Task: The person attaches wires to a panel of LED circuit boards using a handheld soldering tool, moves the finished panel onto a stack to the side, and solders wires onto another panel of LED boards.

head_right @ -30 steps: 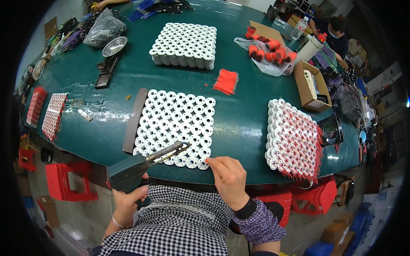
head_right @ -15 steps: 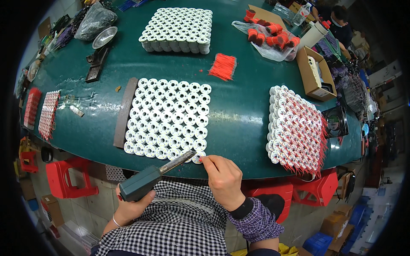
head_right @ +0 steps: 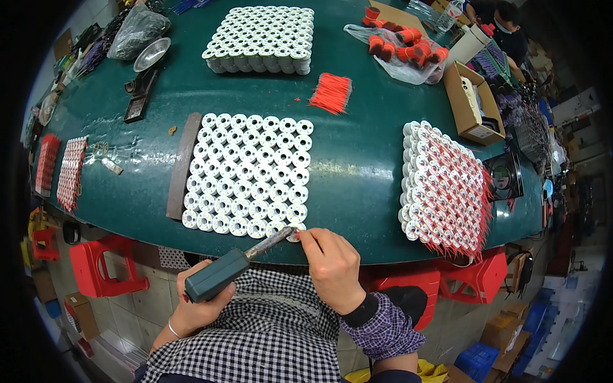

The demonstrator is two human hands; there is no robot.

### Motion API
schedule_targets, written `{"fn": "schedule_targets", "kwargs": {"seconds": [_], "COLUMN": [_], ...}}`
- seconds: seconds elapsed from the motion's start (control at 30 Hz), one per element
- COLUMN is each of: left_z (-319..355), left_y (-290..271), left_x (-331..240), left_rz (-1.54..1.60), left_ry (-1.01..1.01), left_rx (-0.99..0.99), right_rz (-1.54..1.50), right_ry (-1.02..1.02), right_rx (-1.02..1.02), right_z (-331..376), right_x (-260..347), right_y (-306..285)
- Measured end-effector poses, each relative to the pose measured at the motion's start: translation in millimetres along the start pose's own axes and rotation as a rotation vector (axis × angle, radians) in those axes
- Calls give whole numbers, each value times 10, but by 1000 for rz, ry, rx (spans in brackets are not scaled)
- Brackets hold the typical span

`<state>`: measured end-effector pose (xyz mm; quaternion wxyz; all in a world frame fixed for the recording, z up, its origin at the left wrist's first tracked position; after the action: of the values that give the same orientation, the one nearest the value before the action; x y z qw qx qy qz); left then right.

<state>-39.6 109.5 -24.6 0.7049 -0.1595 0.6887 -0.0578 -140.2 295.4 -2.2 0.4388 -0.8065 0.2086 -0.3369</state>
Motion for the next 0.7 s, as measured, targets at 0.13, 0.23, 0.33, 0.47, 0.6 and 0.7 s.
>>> {"fn": "schedule_targets", "kwargs": {"seconds": [0.13, 0.23, 0.33, 0.47, 0.6, 0.7], "left_z": [16, 98, 260, 244, 255, 221], "left_y": [-33, -142, -188, -187, -182, -185], "left_x": [-69, -66, 229, 119, 156, 109], "left_rz": [-88, -68, -46, -4, 5, -7], "left_ry": [116, 141, -85, 10, -49, -63], "left_rx": [-37, -111, -84, -110, -95, -85], "right_rz": [17, 21, 22, 18, 52, -2], "right_ry": [1, 2, 28, 48, -50, -87], "right_rx": [5, -3, 10, 21, -74, -130], "right_z": [-6, -3, 15, 21, -26, -2], "right_x": [9, 7, -4, -35, 36, 93], "right_y": [4, -1, -1, 20, -97, -142]}}
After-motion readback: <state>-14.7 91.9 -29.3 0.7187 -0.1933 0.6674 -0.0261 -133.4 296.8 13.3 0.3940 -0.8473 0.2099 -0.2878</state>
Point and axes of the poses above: each hand's wrist, its own z-axis away from the middle knuckle, its own y-axis out of the palm, x = y × z, the point moved 10 cm from there along -z, towards the middle knuckle, and after that the axes turned 3 degrees about z, right-handed, at the moved point
